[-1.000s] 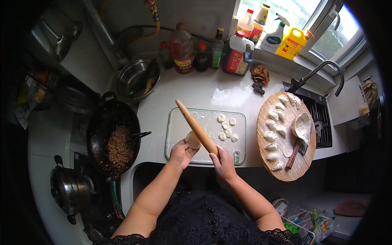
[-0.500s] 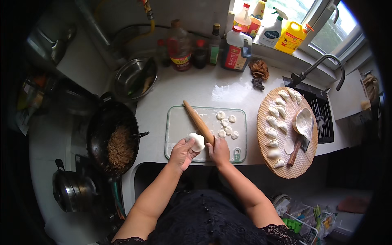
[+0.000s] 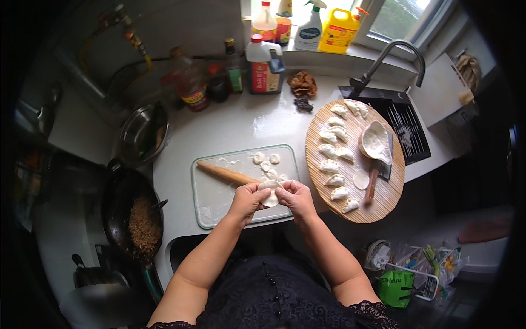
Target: The person prepares dumplings by filling dough wrappers with a meat mixture from a wok, folding them, and placing them on a wooden tray. They also roll out small dough balls into flat circular wrappers using a rolling pin on a floured cutting board.
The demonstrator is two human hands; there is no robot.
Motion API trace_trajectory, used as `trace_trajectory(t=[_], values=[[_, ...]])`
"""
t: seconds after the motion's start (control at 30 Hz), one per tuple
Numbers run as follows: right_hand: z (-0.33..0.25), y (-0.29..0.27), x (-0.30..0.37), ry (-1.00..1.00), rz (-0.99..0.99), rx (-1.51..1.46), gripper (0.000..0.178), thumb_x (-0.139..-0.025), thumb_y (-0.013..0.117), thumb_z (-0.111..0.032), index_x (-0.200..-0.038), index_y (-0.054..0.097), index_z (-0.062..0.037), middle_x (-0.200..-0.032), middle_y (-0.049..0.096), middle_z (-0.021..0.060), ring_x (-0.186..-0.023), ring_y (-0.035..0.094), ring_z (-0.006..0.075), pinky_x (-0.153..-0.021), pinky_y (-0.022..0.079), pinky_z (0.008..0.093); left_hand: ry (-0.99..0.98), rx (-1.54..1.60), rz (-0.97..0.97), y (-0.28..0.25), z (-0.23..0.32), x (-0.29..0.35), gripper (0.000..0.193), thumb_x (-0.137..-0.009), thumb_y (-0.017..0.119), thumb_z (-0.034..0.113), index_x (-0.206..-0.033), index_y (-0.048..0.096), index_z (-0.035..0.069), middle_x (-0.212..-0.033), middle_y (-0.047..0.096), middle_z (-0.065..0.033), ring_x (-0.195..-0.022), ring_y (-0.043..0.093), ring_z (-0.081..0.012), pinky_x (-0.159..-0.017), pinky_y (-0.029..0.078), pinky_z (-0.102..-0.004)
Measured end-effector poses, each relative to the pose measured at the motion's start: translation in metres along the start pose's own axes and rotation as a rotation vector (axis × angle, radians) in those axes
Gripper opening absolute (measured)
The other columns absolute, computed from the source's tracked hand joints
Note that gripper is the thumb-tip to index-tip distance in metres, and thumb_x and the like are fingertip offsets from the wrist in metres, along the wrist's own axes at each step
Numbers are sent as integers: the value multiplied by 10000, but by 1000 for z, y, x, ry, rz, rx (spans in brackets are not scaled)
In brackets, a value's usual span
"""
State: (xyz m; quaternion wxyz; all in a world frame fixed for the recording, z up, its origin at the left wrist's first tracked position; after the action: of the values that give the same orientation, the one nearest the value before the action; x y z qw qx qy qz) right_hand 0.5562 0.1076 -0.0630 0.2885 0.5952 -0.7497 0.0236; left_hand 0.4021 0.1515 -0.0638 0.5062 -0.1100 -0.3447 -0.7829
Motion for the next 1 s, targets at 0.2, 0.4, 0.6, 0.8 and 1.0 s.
trace_trajectory(t=[0.2,0.4,0.6,0.8,1.0], values=[[-41,-48,22,-153,190,58,168,-882,668,-55,-1009,646,52,-835,682,68,-684,637,96,-625,538,231,5,-22,-104,57,-7,-28,233,-897,661,98,-1084,629,-38,-942,682,-91,-803,673,-155,-681,570,-275],[-88,-150,38,-325,466,150,171,-897,652,-59,-1014,639,66,-858,698,95,-685,651,105,-591,529,222,-78,-6,-249,162,-4,-56,349,-923,628,89,-1231,550,-56,-1065,648,-104,-893,664,-160,-733,571,-263],[-119,-181,28,-395,613,870,149,-817,662,-47,-957,681,2,-907,696,179,-787,687,289,-716,532,376,-25,-34,-225,193,-3,-82,363,-959,563,91,-1288,497,-46,-1140,613,-129,-900,670,-196,-769,567,-281],[-121,-167,41,-621,727,1136,147,-842,624,-64,-971,668,-9,-930,674,173,-835,646,346,-757,516,417,463,-258,57,71,15,-84,183,-963,539,54,-1117,618,-7,-1018,675,-86,-844,664,-132,-722,521,-236],[-78,-59,37,-702,381,977,103,-834,691,-71,-918,678,-13,-802,652,164,-724,648,335,-665,524,397,705,-1335,306,-45,-10,-74,201,-827,623,62,-1017,687,87,-1019,684,-97,-967,645,-261,-926,473,-482]])
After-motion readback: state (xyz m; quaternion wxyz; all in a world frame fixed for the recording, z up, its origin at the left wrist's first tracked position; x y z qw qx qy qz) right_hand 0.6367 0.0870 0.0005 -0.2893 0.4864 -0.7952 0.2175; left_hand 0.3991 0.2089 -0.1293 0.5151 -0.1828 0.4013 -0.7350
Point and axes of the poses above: each hand's wrist, its own x-axis away from the middle knuckle, its own y-axis out of the palm, z = x × y, the point moved 3 cm from there along -x, towards the middle knuckle
